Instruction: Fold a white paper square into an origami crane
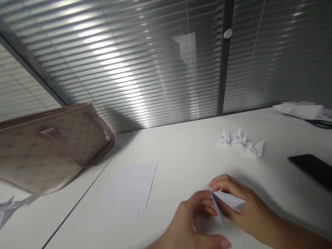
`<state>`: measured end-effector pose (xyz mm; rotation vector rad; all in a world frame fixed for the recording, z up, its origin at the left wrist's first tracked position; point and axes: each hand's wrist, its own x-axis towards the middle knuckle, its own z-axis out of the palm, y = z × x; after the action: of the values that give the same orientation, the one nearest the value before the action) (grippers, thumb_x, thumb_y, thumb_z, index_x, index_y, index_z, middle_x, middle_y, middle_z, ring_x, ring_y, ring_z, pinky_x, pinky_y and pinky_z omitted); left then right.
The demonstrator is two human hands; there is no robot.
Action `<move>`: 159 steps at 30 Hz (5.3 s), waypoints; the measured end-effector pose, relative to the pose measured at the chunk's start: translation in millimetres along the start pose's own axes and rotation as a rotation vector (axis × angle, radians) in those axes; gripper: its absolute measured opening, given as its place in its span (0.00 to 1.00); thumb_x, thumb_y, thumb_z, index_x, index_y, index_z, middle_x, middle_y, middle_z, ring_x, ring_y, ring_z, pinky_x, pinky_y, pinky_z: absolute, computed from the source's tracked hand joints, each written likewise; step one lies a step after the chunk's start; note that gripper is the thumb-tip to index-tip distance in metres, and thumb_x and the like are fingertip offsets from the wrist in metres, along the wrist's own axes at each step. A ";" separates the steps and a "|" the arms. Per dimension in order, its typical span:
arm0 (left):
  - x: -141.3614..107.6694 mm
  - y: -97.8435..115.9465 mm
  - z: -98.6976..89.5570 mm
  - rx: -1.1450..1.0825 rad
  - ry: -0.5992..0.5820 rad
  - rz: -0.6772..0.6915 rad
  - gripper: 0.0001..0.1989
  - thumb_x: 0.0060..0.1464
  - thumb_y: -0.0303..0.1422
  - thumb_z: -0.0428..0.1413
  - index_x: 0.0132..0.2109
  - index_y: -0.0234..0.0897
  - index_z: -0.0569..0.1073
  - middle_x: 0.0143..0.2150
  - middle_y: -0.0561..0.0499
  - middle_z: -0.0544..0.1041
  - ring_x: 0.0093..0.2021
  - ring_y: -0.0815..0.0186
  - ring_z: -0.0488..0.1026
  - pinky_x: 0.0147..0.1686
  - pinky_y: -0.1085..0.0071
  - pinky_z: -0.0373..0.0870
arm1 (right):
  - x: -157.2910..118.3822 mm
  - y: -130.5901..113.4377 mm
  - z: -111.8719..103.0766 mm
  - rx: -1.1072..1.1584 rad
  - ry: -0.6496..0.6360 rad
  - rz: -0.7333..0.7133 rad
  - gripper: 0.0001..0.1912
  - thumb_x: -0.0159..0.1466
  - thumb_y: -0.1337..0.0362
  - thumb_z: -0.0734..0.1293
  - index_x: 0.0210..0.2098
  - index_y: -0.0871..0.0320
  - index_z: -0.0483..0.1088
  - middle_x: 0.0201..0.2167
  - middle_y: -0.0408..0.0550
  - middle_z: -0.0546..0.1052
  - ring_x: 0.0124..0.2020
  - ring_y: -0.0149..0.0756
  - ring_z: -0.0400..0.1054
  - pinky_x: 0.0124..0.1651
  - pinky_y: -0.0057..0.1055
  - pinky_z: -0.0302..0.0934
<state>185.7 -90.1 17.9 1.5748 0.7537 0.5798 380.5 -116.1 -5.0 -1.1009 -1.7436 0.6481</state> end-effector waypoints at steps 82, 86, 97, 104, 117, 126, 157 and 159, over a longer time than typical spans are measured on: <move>14.7 18.2 -26.9 -0.131 0.327 -0.124 0.27 0.37 0.36 0.71 0.44 0.38 0.71 0.20 0.63 0.62 0.21 0.69 0.69 0.23 0.73 0.71 | 21.6 11.4 -18.7 0.343 0.149 0.549 0.22 0.50 0.52 0.75 0.38 0.57 0.70 0.22 0.40 0.75 0.26 0.37 0.72 0.30 0.31 0.64; 15.7 17.6 -27.2 -0.142 0.306 -0.122 0.27 0.38 0.36 0.71 0.46 0.39 0.72 0.22 0.63 0.62 0.21 0.71 0.69 0.23 0.73 0.71 | 20.5 10.7 -18.6 0.306 0.124 0.511 0.22 0.54 0.52 0.72 0.44 0.55 0.69 0.23 0.41 0.76 0.27 0.38 0.73 0.29 0.31 0.63; 16.9 10.8 -30.6 -0.180 0.108 -0.085 0.21 0.45 0.40 0.68 0.45 0.35 0.74 0.30 0.56 0.69 0.24 0.70 0.72 0.24 0.71 0.75 | 16.7 14.8 -16.5 0.112 0.182 0.354 0.08 0.58 0.56 0.70 0.31 0.53 0.71 0.27 0.44 0.77 0.31 0.38 0.73 0.36 0.31 0.66; 15.7 11.6 -38.9 -0.199 -0.122 -0.108 0.33 0.34 0.47 0.71 0.46 0.34 0.73 0.34 0.50 0.73 0.34 0.63 0.74 0.36 0.64 0.75 | 22.7 17.5 -24.2 0.043 0.320 0.193 0.10 0.57 0.54 0.71 0.29 0.53 0.71 0.39 0.48 0.73 0.45 0.42 0.68 0.48 0.35 0.62; 13.6 22.8 -33.5 0.225 0.209 -0.085 0.24 0.61 0.52 0.47 0.28 0.38 0.66 0.25 0.51 0.74 0.28 0.63 0.74 0.30 0.69 0.70 | 31.1 27.6 -31.1 0.079 0.383 0.265 0.14 0.64 0.49 0.63 0.37 0.52 0.60 0.24 0.40 0.71 0.24 0.34 0.68 0.25 0.28 0.60; 24.7 -1.7 -45.2 0.766 0.399 -0.112 0.20 0.57 0.41 0.54 0.22 0.40 0.59 0.16 0.56 0.63 0.20 0.67 0.64 0.23 0.72 0.58 | 32.4 59.1 -25.5 -0.145 0.109 0.195 0.26 0.60 0.54 0.66 0.55 0.52 0.59 0.44 0.50 0.70 0.31 0.36 0.70 0.36 0.37 0.68; 12.3 2.7 -79.9 1.152 -0.190 0.169 0.48 0.51 0.60 0.53 0.70 0.44 0.45 0.72 0.43 0.46 0.70 0.50 0.46 0.66 0.46 0.37 | 21.8 44.8 -71.4 -0.558 -0.560 0.224 0.48 0.58 0.44 0.67 0.70 0.49 0.41 0.71 0.50 0.44 0.71 0.51 0.33 0.68 0.56 0.34; 12.5 5.7 -80.0 1.155 -0.145 0.241 0.44 0.55 0.57 0.52 0.70 0.43 0.48 0.72 0.44 0.47 0.70 0.50 0.46 0.66 0.46 0.37 | 23.6 40.0 -71.7 -0.508 -0.520 0.211 0.48 0.60 0.45 0.66 0.70 0.48 0.39 0.72 0.50 0.44 0.71 0.51 0.34 0.67 0.56 0.39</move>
<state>135.8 -28.1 34.0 2.7619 0.8377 0.1539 457.6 -80.2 3.2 -1.5810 -2.3405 0.6781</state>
